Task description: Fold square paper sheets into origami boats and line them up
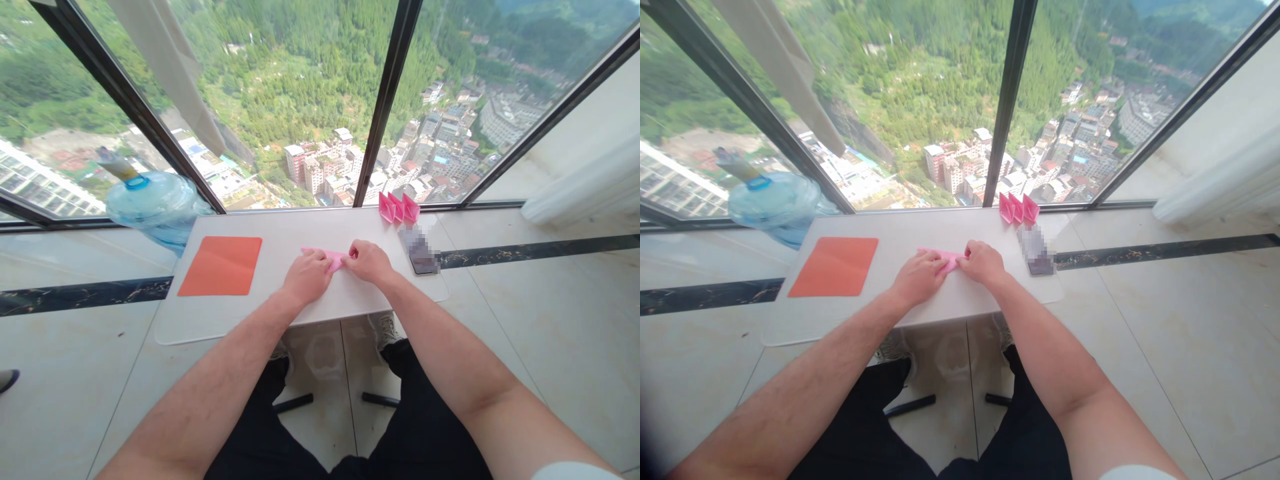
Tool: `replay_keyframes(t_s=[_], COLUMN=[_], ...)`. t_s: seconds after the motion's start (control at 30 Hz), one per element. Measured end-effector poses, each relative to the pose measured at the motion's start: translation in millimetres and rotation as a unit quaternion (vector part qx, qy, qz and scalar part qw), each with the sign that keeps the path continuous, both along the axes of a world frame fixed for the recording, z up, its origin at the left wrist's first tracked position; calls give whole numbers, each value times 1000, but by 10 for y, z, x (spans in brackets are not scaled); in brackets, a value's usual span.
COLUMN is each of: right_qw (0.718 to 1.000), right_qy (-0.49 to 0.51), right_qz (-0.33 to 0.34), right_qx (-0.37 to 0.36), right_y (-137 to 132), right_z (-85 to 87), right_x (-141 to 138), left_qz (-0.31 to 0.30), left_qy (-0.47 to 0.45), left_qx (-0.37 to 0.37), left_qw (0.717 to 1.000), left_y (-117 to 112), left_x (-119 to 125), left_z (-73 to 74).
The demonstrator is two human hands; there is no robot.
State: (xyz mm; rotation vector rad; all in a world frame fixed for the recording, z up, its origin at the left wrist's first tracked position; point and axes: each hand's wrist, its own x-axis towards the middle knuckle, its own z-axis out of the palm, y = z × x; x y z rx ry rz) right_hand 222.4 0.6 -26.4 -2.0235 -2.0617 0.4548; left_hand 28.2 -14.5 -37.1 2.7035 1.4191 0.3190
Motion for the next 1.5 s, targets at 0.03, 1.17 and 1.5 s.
replay_keyframes(t_s=[0.03,1.17,1.5], right_qw=[1000,993,993], right_qy=[-5,-116,-64], right_qz=[6,1,101], right_qx=[-1,30,1], right_y=[-2,-72,-228], right_z=[-12,-15,-17], right_x=[-15,-77,-344], left_qz=[0,6,-18], left_qy=[-2,-4,-7], left_qx=[2,-13,-54], left_qw=[1000,1000,998], left_y=[-1,20,81], left_x=[0,12,-35], left_z=[-1,-53,-12])
